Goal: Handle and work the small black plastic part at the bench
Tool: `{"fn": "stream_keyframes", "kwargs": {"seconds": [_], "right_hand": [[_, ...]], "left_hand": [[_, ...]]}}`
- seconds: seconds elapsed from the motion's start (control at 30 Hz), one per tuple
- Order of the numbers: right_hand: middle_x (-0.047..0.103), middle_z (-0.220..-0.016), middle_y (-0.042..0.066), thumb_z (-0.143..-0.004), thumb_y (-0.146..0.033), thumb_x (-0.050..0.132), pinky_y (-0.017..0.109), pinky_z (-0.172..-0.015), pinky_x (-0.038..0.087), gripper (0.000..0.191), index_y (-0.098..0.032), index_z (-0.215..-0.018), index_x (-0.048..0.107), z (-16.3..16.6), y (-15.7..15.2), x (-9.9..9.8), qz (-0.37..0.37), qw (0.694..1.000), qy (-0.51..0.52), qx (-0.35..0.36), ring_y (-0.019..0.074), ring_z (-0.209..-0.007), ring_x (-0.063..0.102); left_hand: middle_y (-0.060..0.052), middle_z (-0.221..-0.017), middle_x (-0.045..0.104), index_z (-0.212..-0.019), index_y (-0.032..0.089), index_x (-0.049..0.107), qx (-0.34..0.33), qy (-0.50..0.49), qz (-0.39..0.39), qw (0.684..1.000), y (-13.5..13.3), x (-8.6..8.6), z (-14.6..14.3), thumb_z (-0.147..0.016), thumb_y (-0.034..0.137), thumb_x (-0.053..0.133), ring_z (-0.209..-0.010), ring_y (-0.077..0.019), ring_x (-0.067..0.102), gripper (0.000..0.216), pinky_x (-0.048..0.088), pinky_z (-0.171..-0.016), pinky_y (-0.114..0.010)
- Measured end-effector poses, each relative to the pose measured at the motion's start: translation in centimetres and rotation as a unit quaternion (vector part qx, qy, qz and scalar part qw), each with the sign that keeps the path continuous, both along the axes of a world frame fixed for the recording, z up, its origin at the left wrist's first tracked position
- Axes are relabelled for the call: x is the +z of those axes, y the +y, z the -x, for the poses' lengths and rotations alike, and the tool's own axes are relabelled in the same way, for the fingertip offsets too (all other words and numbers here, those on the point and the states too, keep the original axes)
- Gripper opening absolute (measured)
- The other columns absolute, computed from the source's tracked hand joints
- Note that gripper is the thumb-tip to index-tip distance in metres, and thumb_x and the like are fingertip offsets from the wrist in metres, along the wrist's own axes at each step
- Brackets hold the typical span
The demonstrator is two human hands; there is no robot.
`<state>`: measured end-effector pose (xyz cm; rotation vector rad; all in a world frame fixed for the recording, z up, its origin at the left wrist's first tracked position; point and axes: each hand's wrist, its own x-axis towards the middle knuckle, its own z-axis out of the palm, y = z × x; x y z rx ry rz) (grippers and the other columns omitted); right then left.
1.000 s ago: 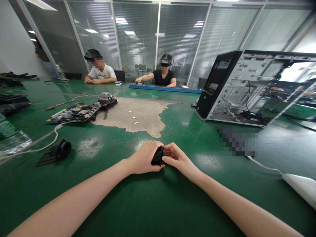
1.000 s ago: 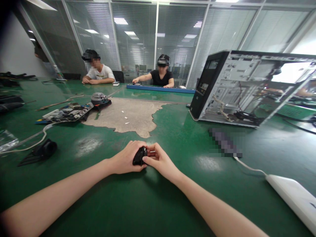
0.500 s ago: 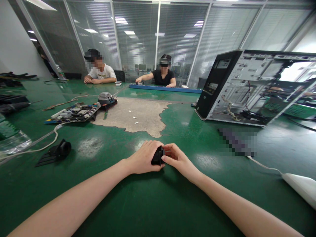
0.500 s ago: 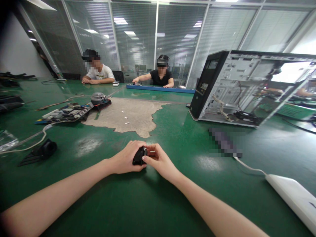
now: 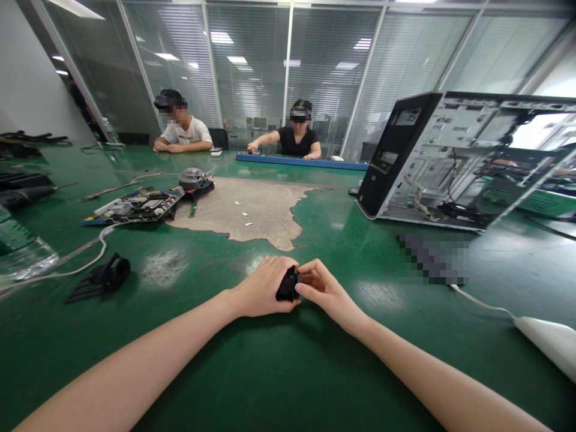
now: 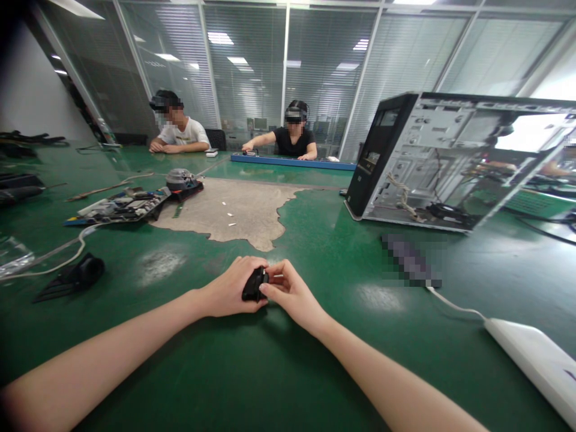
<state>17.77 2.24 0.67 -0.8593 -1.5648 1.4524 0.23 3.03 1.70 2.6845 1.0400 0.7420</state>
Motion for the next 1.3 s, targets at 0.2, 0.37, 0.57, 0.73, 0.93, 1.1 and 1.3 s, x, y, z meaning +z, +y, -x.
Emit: {"fn": "stream_keyframes", "kwargs": {"seconds": [0.2, 0.37, 0.57, 0.73, 0.93, 1.1, 1.3], "right_hand": [[0.054, -0.091, 0.001, -0.069, -0.033, 0.066, 0.036, -0.085, 0.042, 0.031, -0.021, -0.088, 0.045, -0.04, 0.1, 0.03, 0.008, 1.0, -0.017, 0.009, 0.0158, -0.089, 0.055], [0.053, -0.092, -0.001, -0.064, -0.026, 0.07, 0.035, -0.087, 0.04, 0.035, -0.023, -0.084, 0.042, -0.13, -0.15, 0.25, 0.0, 1.0, 0.003, 0.023, 0.0133, -0.088, 0.055], [0.054, -0.088, -0.001, -0.069, -0.034, 0.065, 0.032, -0.079, 0.043, 0.028, -0.022, -0.082, 0.043, 0.0, -0.03, 0.12, 0.002, 1.0, 0.011, 0.009, 0.013, -0.083, 0.055], [0.054, -0.089, 0.001, -0.07, -0.035, 0.064, 0.035, -0.081, 0.043, 0.029, -0.021, -0.087, 0.044, 0.06, 0.09, 0.0, 0.006, 1.0, -0.026, -0.005, 0.0154, -0.086, 0.055], [0.053, -0.094, -0.001, -0.065, -0.024, 0.069, 0.035, -0.088, 0.041, 0.036, -0.023, -0.086, 0.041, -0.17, 0.02, -0.16, -0.034, 0.999, -0.013, 0.028, 0.0138, -0.09, 0.055], [0.053, -0.091, -0.001, -0.069, -0.03, 0.065, 0.034, -0.083, 0.043, 0.03, -0.023, -0.084, 0.04, -0.14, -0.21, -0.11, -0.009, 1.0, -0.001, 0.02, 0.013, -0.086, 0.056], [0.054, -0.091, 0.001, -0.07, -0.033, 0.064, 0.035, -0.083, 0.044, 0.03, -0.022, -0.09, 0.044, 0.02, 0.04, -0.28, -0.012, 1.0, -0.016, -0.004, 0.0151, -0.089, 0.055]], "left_hand": [[-0.007, -0.103, 0.05, -0.109, 0.019, 0.036, 0.005, 0.003, 0.002, 1.0, 0.01, -0.05, -0.02, -0.067, 0.034, 0.06, -0.09, -0.0235, 0.048, 0.051, 0.036, -0.079, -0.039], [-0.007, -0.104, 0.051, -0.109, 0.019, 0.036, 0.006, 0.003, -0.001, 1.0, 0.01, -0.13, -0.06, -0.066, 0.032, 0.06, -0.09, -0.0232, 0.049, 0.051, 0.036, -0.079, -0.038], [-0.007, -0.104, 0.051, -0.108, 0.019, 0.036, 0.002, -0.001, 0.005, 1.0, 0.03, -0.05, -0.01, -0.066, 0.034, 0.061, -0.09, -0.0235, 0.049, 0.051, 0.036, -0.079, -0.038], [-0.007, -0.103, 0.051, -0.109, 0.019, 0.035, 0.0, -0.002, 0.004, 1.0, -0.01, 0.01, -0.04, -0.066, 0.034, 0.061, -0.091, -0.0235, 0.048, 0.052, 0.036, -0.08, -0.038], [-0.007, -0.104, 0.05, -0.109, 0.02, 0.035, 0.002, -0.001, 0.01, 1.0, 0.01, -0.05, -0.03, -0.065, 0.03, 0.06, -0.09, -0.0236, 0.049, 0.052, 0.036, -0.08, -0.039], [-0.007, -0.104, 0.05, -0.108, 0.019, 0.035, -0.001, -0.002, 0.005, 1.0, 0.05, -0.11, 0.0, -0.066, 0.032, 0.059, -0.089, -0.0233, 0.048, 0.05, 0.036, -0.079, -0.038], [-0.007, -0.102, 0.051, -0.107, 0.02, 0.036, 0.004, -0.003, 0.004, 1.0, -0.02, -0.02, -0.06, -0.066, 0.033, 0.06, -0.089, -0.0231, 0.049, 0.049, 0.036, -0.079, -0.037]]}}
